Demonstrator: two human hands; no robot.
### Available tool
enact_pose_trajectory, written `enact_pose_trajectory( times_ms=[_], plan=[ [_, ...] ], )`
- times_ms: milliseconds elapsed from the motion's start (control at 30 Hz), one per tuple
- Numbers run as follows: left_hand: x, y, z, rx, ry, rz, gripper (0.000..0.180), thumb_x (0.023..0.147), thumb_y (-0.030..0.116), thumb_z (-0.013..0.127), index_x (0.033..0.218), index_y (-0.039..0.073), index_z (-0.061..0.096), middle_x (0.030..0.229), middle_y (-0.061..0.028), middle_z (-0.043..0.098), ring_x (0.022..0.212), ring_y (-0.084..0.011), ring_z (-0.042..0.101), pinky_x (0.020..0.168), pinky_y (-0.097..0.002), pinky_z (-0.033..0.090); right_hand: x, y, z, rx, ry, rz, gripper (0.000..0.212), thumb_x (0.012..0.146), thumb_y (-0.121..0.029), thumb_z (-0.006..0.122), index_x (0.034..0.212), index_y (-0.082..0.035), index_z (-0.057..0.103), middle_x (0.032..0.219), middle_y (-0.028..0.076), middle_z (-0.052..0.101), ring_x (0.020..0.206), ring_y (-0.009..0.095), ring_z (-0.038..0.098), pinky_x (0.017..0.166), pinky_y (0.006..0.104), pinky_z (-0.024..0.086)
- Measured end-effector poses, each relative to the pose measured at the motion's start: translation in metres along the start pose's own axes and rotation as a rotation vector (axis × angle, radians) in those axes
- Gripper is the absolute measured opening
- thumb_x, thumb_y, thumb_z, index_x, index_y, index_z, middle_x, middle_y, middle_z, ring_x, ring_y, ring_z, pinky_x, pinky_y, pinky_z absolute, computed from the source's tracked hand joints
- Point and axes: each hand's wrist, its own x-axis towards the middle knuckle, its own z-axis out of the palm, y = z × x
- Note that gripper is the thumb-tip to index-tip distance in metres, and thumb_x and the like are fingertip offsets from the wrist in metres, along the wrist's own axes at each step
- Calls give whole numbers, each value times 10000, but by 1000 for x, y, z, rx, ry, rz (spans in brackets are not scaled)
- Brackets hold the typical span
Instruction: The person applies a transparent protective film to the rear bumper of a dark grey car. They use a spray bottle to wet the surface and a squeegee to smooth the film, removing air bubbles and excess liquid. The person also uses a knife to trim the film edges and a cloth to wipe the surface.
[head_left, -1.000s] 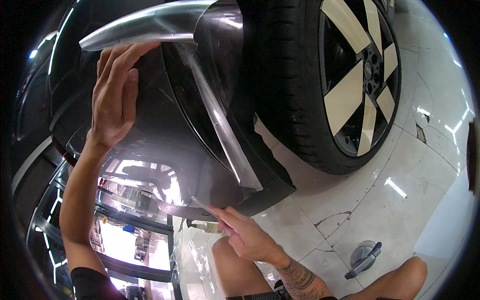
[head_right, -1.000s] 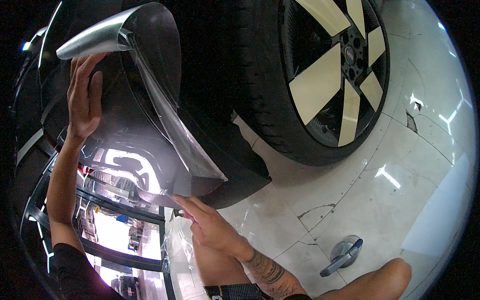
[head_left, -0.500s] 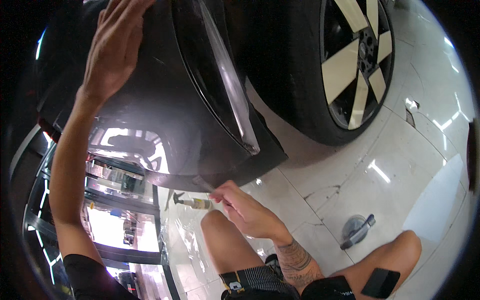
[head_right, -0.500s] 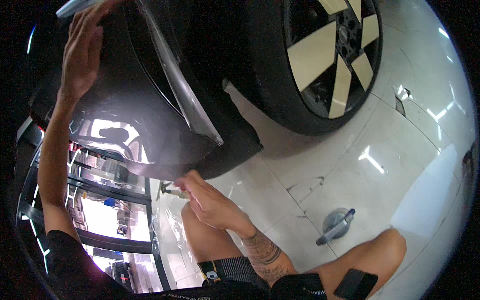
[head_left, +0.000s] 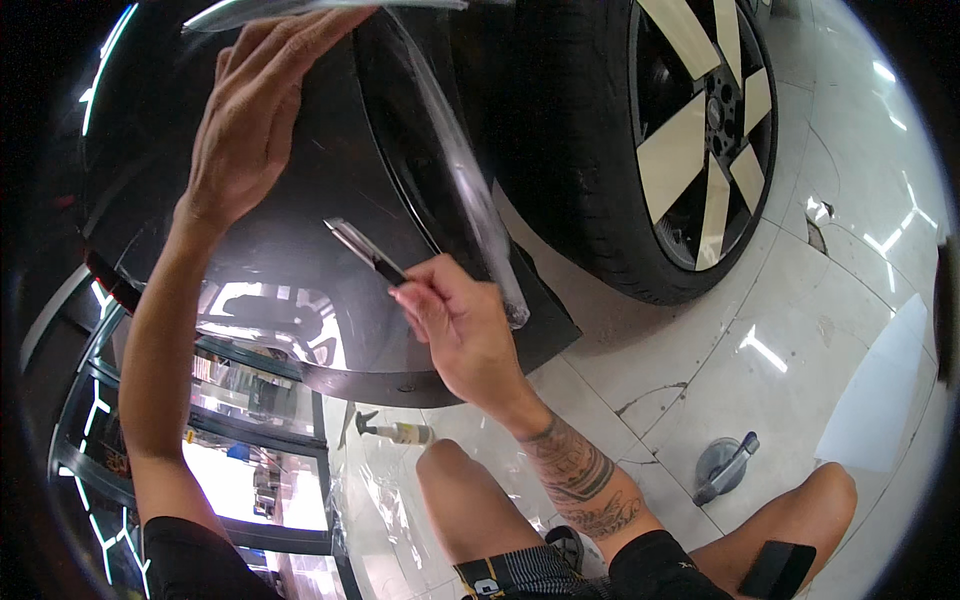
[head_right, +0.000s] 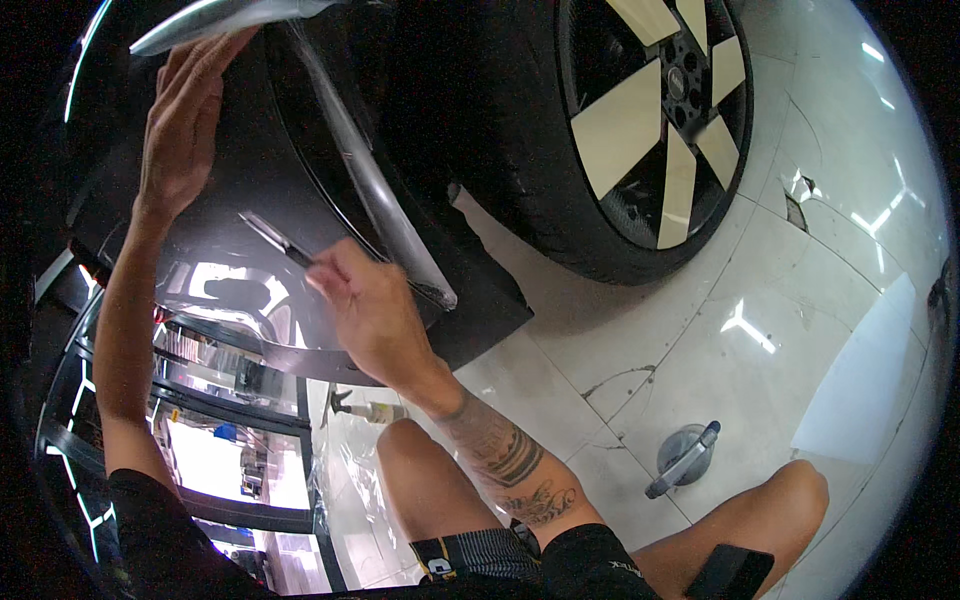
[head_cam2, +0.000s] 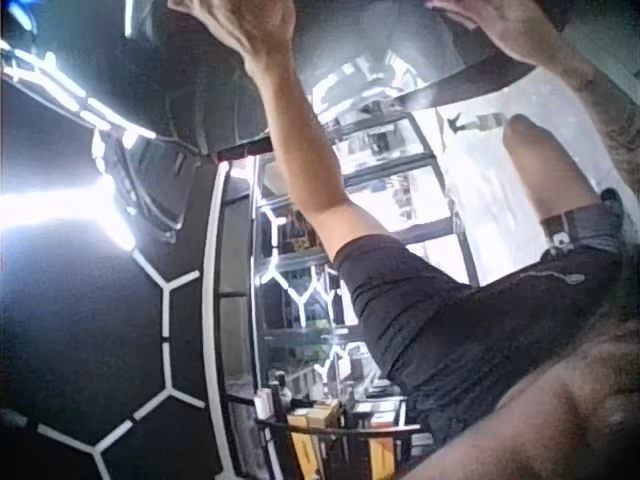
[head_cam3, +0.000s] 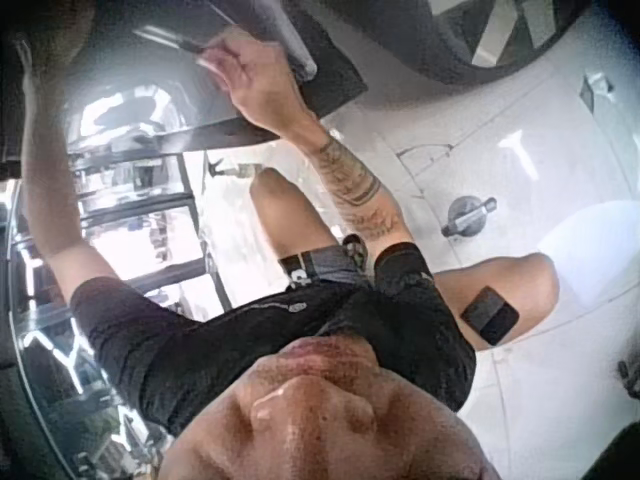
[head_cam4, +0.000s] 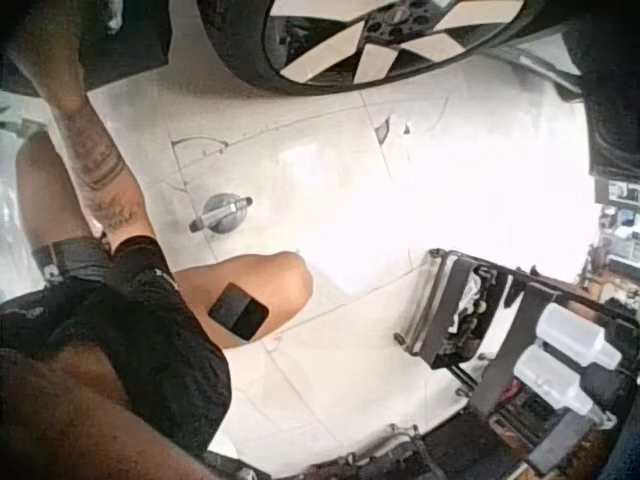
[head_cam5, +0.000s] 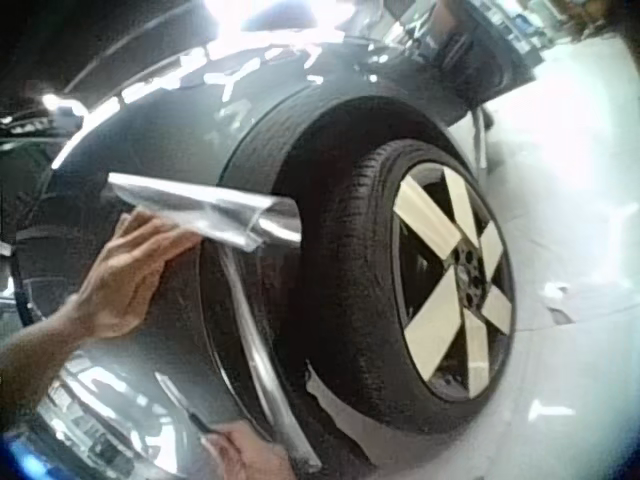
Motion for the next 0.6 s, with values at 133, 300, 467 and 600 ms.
enact_pose_trajectory(
  times_ms=[133,300,467,600],
  plan=[
    [0,-4,0,-30,25,-35,477,935,-4,378,1355,183,503,1308,-49,568,1205,-237,516,1012,-402,391,32,4,4,-199,160,-153,229,950,-203,570,836,-5,553,579,58,566,466,87,487,414,255,334],
    [-2,-7,2,-114,64,-50,453,941,12,379,1345,167,512,1282,-54,585,1187,-249,534,1022,-392,404,48,-9,10,-149,416,-211,183,919,-115,601,772,-14,561,667,83,550,541,125,513,462,268,359],
    [-10,-13,0,-127,2,-113,388,986,73,384,1359,102,487,1259,-114,574,1165,-251,534,1001,-377,417,55,-5,10,-355,497,-447,92,865,-15,633,791,13,585,721,100,508,553,164,488,472,296,348],
    [-10,-16,0,-138,5,-84,390,987,78,378,1360,107,487,1261,-111,574,1167,-245,534,1000,-376,423,60,-7,7,-394,506,-477,86,843,2,648,781,23,593,720,101,501,538,165,471,464,304,335]
  ],
)
